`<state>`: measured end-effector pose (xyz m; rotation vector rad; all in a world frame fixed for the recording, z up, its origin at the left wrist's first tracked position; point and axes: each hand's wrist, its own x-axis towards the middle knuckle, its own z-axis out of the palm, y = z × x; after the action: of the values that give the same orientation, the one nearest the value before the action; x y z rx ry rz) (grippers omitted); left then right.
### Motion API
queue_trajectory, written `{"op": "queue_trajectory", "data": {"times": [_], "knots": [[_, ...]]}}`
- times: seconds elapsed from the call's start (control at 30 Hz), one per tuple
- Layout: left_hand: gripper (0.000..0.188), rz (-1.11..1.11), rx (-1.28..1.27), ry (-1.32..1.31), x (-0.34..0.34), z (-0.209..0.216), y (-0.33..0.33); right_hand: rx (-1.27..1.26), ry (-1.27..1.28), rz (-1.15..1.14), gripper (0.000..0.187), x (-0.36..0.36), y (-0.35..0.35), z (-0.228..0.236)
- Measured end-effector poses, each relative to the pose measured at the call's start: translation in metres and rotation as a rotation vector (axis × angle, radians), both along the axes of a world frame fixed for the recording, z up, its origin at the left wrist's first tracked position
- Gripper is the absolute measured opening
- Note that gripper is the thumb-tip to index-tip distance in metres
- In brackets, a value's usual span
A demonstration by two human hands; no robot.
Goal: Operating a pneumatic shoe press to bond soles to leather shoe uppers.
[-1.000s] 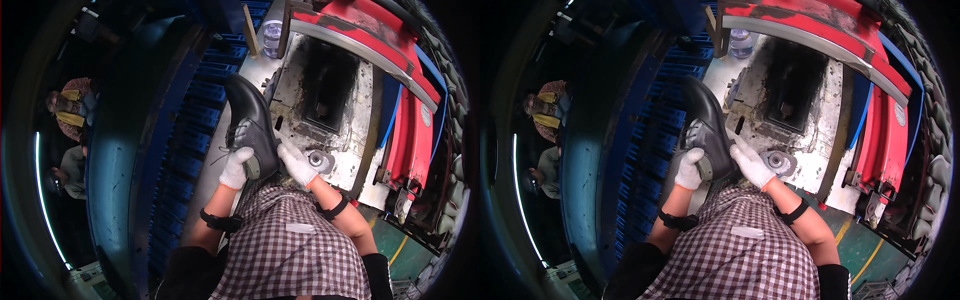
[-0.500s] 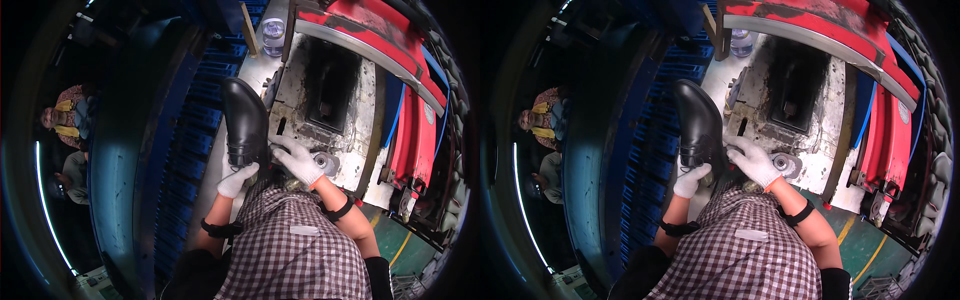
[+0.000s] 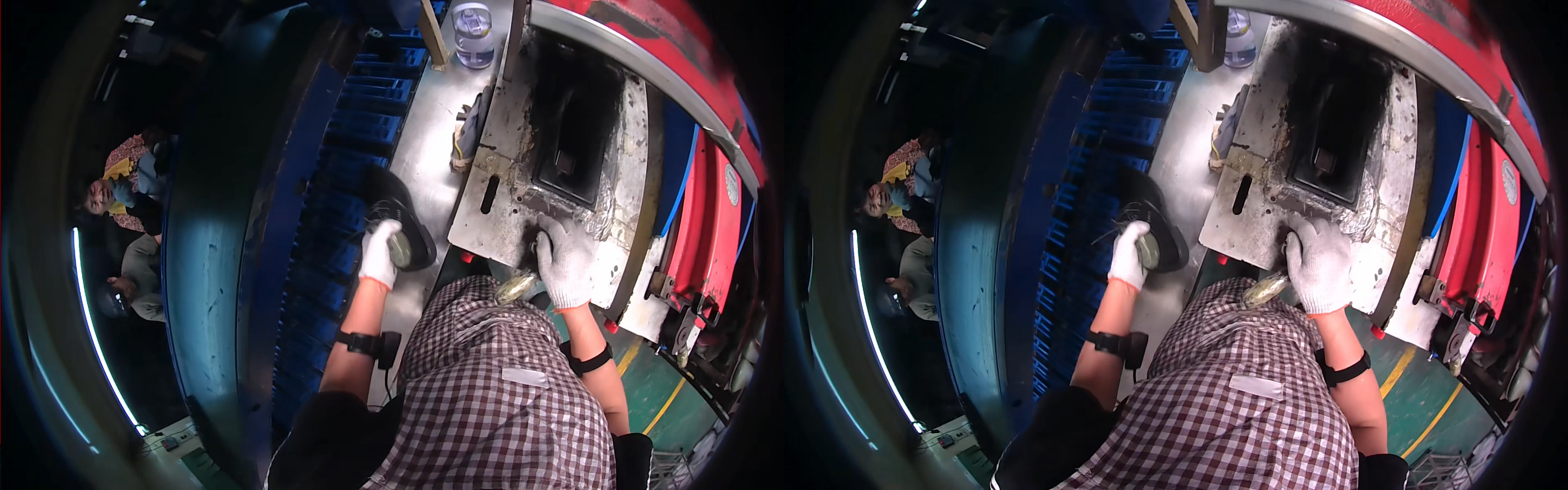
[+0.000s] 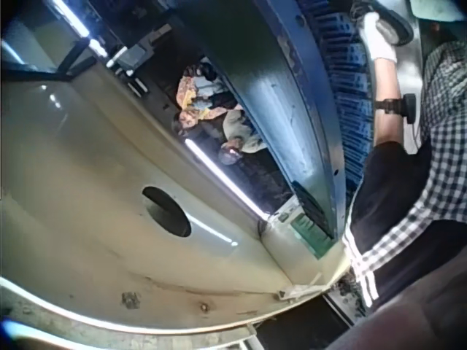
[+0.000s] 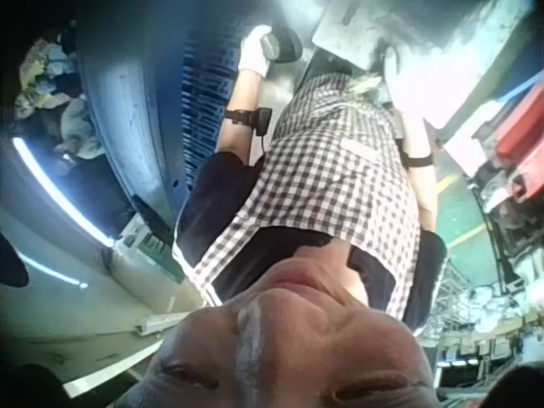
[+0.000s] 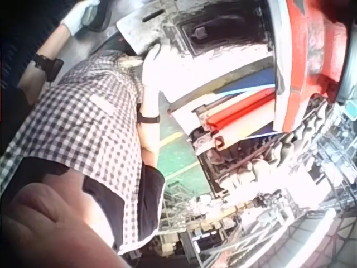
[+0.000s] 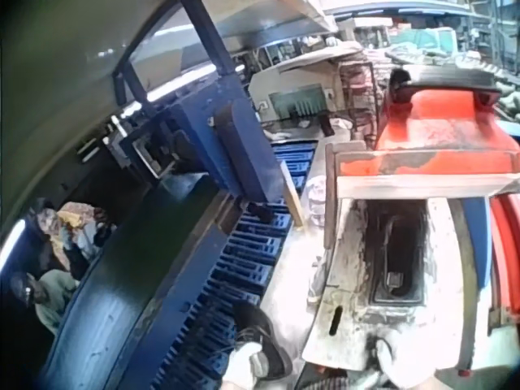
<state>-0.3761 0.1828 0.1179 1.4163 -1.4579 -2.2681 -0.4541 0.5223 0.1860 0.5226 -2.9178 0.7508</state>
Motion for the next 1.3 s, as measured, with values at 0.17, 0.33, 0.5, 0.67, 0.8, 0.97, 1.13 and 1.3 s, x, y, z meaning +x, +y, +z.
{"op": "queue_trajectory", "data": {"times": [0.17,0.33,0.5,0.67,0.8,0.97,1.13,1.3], "knots": [[0.011,0.115,-0.045,-0.033,-0.025,-0.073,-0.073,-0.039,-0.035,0.007,0.022,-0.005,-0.005,-0.001],[0.029,0.089,-0.043,-0.099,-0.082,-0.112,-0.159,-0.04,-0.04,-0.022,0.021,-0.005,-0.009,-0.003],[0.071,0.13,-0.959,-0.24,-0.136,-0.131,-0.254,-0.087,-0.018,-0.018,0.019,-0.003,-0.011,-0.004],[0.088,-0.414,-1.143,-0.56,-0.164,-0.144,-0.199,-0.028,-0.026,-0.06,0.018,-0.004,-0.006,-0.014],[0.093,-0.395,-1.135,-0.561,-0.127,-0.128,-0.157,-0.058,-0.008,-0.045,0.017,-0.003,-0.008,-0.01],[0.09,-0.71,-0.986,-0.408,-0.037,-0.131,-0.066,-0.076,-0.019,-0.036,0.017,-0.002,-0.004,-0.007],[0.078,-0.953,-1.425,-0.394,0.046,-0.135,0.001,-0.084,0.027,0.0,0.014,-0.002,-0.004,-0.003],[0.097,-1.167,-1.128,-0.596,0.067,-0.094,0.043,-0.099,0.043,0.027,0.013,-0.001,-0.001,-0.008]]}}
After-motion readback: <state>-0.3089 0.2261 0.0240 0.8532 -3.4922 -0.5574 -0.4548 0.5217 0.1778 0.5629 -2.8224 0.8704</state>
